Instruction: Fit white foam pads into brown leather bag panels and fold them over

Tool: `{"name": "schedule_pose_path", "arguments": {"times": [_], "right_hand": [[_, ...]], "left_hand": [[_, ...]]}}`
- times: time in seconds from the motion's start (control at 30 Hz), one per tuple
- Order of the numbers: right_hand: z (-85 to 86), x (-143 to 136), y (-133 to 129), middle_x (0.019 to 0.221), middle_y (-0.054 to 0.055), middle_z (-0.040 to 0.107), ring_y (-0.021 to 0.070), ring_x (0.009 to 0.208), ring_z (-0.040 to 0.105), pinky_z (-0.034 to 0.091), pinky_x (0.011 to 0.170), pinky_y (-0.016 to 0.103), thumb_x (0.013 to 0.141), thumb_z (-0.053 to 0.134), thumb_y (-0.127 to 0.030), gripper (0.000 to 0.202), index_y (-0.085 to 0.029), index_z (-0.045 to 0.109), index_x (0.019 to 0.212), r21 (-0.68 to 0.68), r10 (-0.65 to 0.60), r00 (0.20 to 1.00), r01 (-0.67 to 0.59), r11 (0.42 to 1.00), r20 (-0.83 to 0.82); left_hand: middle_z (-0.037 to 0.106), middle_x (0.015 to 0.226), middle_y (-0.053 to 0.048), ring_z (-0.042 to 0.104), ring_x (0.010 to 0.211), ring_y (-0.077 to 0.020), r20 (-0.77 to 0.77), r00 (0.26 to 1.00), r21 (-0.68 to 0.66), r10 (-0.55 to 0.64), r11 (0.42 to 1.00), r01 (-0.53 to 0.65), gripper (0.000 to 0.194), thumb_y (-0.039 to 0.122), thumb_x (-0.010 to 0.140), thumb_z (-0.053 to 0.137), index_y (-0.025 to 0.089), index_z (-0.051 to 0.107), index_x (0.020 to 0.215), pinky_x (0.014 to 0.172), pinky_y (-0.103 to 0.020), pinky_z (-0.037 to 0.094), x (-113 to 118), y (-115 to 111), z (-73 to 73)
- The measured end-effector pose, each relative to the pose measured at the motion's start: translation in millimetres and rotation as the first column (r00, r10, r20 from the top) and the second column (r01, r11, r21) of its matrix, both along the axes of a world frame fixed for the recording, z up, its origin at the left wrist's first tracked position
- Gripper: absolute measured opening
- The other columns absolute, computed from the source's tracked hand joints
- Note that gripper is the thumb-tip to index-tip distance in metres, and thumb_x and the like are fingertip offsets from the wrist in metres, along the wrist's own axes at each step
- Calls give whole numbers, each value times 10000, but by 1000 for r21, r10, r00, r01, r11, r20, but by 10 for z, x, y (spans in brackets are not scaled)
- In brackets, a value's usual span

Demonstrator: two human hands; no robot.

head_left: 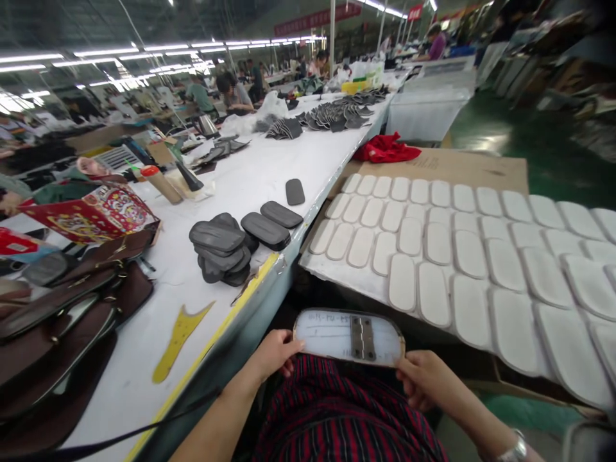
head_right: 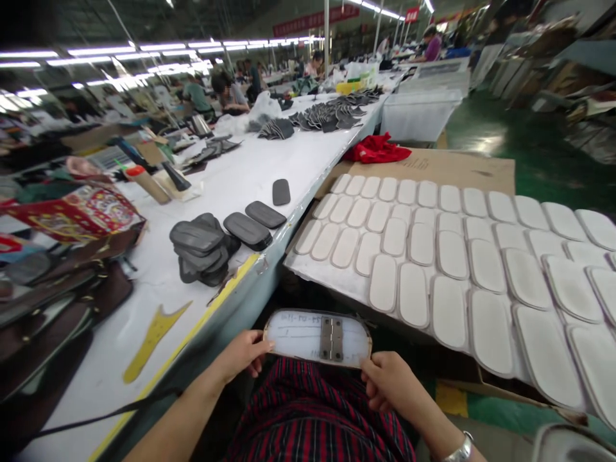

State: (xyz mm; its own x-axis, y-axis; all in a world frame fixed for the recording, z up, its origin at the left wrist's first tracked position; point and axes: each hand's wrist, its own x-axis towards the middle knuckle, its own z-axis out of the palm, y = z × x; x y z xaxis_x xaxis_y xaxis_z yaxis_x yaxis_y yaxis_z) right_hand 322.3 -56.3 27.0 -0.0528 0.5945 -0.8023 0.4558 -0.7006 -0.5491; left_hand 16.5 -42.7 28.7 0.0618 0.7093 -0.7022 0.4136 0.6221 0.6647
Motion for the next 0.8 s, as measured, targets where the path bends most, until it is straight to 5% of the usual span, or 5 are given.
{"name": "schedule_pose_path", "arguments": {"times": [0.27, 0.57, 0.67, 0.8], "right_hand": [[-71, 48, -80, 447, 6, 551, 132, 366, 566, 410, 330, 183, 846, 368, -469, 409, -151, 508, 629, 89, -9, 998, 14, 996, -56], [-65, 102, -81, 448, 21, 555, 150, 395, 581, 426, 363, 205, 754, 411, -645, 528, -143, 525, 637, 40, -46, 975, 56, 998, -218], [-35, 217, -109, 506, 11, 566, 134, 443, 588, 426, 410, 201, 755, 442, -630, 505, -138, 538, 698, -15, -106, 902, 109, 994, -419], [-108, 398, -138, 580, -32, 540, 76, 487, 544, 403, 468, 175, 773, 570, -453, 301, -154, 536, 782, -100, -298, 685, 314, 944, -664]], "left_hand": [[523, 699, 4, 526, 503, -93, -25, 998, 140, 56, 989, -52, 372, 511, 771, 425, 151, 516, 757, 381, -209, 464, -37, 50, 108], [498, 548, 18, 542, 512, -118, -255, 964, 257, -76, 956, 144, 263, 368, 773, 418, 160, 566, 710, 418, -204, 481, -58, 125, 162], [476, 510, 26, 530, 479, -112, -227, 973, 204, -36, 975, 84, 222, 319, 749, 415, 152, 550, 691, 407, -198, 469, -33, 155, 166], [470, 527, 27, 517, 483, -111, -192, 981, 184, -17, 981, 53, 215, 328, 749, 417, 155, 531, 692, 413, -196, 455, 0, 150, 211]]}}
